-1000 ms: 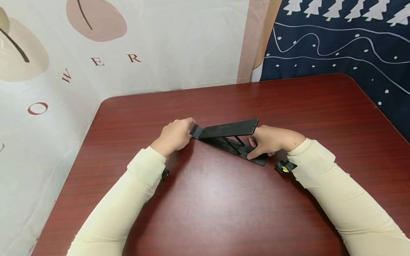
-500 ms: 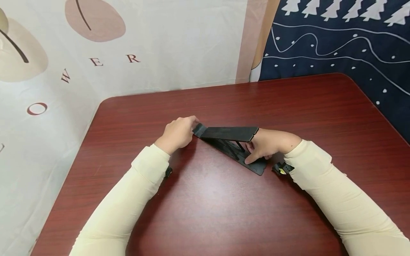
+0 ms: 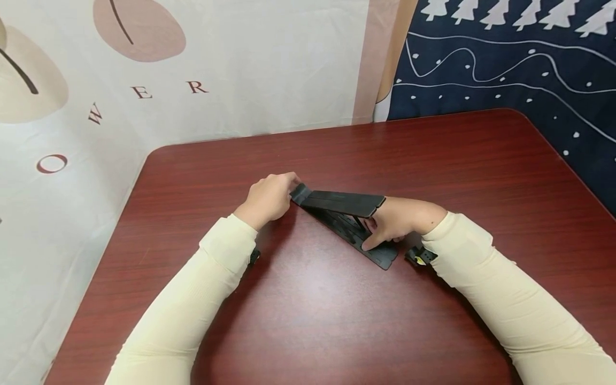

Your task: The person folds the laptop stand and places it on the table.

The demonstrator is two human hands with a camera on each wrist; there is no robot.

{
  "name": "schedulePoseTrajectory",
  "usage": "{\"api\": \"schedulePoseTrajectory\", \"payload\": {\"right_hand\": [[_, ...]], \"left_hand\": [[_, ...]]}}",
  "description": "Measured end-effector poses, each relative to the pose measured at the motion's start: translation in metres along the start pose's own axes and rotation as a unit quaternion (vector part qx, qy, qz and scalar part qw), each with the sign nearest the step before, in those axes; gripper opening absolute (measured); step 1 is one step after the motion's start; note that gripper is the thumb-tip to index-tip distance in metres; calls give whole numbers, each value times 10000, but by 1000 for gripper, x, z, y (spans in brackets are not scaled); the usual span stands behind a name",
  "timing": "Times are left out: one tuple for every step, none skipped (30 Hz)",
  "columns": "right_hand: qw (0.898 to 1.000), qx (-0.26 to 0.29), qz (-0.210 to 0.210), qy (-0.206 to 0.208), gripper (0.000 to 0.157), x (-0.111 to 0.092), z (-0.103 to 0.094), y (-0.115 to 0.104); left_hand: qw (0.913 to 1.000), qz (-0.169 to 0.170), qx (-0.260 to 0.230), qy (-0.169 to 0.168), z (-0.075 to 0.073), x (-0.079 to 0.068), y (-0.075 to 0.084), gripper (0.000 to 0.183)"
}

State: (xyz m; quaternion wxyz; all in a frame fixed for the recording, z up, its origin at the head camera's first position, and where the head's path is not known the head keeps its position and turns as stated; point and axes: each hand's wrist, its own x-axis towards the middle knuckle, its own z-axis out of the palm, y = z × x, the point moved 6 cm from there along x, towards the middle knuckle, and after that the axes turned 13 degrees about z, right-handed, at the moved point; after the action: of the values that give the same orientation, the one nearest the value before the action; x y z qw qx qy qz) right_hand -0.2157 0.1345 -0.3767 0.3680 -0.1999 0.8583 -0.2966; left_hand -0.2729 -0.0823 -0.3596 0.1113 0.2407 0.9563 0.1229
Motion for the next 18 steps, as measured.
{"api": "schedulePoseTrajectory", "payload": {"right_hand": [[10000, 6, 19, -25, 74, 0, 1, 0], [10000, 16, 53, -46, 72, 0, 1, 0], [10000, 31, 55, -69, 72, 0, 2, -1], [9999, 35, 57, -86, 72, 0, 2, -1], [9999, 9, 77, -86, 69, 0, 3, -1], [9999, -8, 96, -88, 69, 0, 3, -1], [9999, -22, 127, -95, 69, 0, 4, -1], [9998, -37, 147, -100, 70, 0, 4, -1], [9998, -57, 167, -110, 70, 0, 5, -1], [9997, -69, 194, -113, 70, -1, 5, -1], [9997, -96, 204, -101, 72, -1, 5, -1], [9997, -107, 225, -86, 73, -1, 5, -2], [9996, -127, 261, -70, 69, -1, 5, -2], [9994, -158, 293, -50, 65, -1, 6, -2], [9993, -189, 329, -40, 57, -1, 6, -3], [9991, -224, 361, -23, 50, -1, 7, -3], [9989, -267, 386, -5, 43, -1, 7, -3], [9987, -304, 415, 10, 36, 0, 8, -3]], "left_hand": [[10000, 1, -12, -5, 0, 0, 0, 41], [10000, -2, -15, -11, 0, 1, 0, 41], [10000, -1, -21, -21, 0, 1, 1, 41], [10000, -4, -24, -28, 1, 1, 1, 41], [10000, -14, -11, -29, 1, 2, 1, 41], [10000, -12, 1, -29, 1, 2, 1, 40], [10000, -14, -1, -32, 1, 3, 1, 40], [10000, -20, 4, -35, 1, 3, 1, 41], [10000, -22, 13, -33, 1, 4, 2, 40], [10000, -30, 26, -23, 1, 4, 2, 40], [10000, -39, 44, -12, 1, 4, 2, 40], [10000, -37, 55, -3, 1, 4, 2, 40], [10000, -48, 69, 8, 0, 5, 2, 40], [10000, -43, 80, 15, 0, 5, 3, 40], [10000, -34, 89, 20, 0, 5, 3, 41], [10000, -23, 93, 20, 0, 6, 3, 42], [9999, -11, 98, 20, 0, 6, 3, 42], [9999, 5, 99, 20, 0, 6, 4, 44]]}}
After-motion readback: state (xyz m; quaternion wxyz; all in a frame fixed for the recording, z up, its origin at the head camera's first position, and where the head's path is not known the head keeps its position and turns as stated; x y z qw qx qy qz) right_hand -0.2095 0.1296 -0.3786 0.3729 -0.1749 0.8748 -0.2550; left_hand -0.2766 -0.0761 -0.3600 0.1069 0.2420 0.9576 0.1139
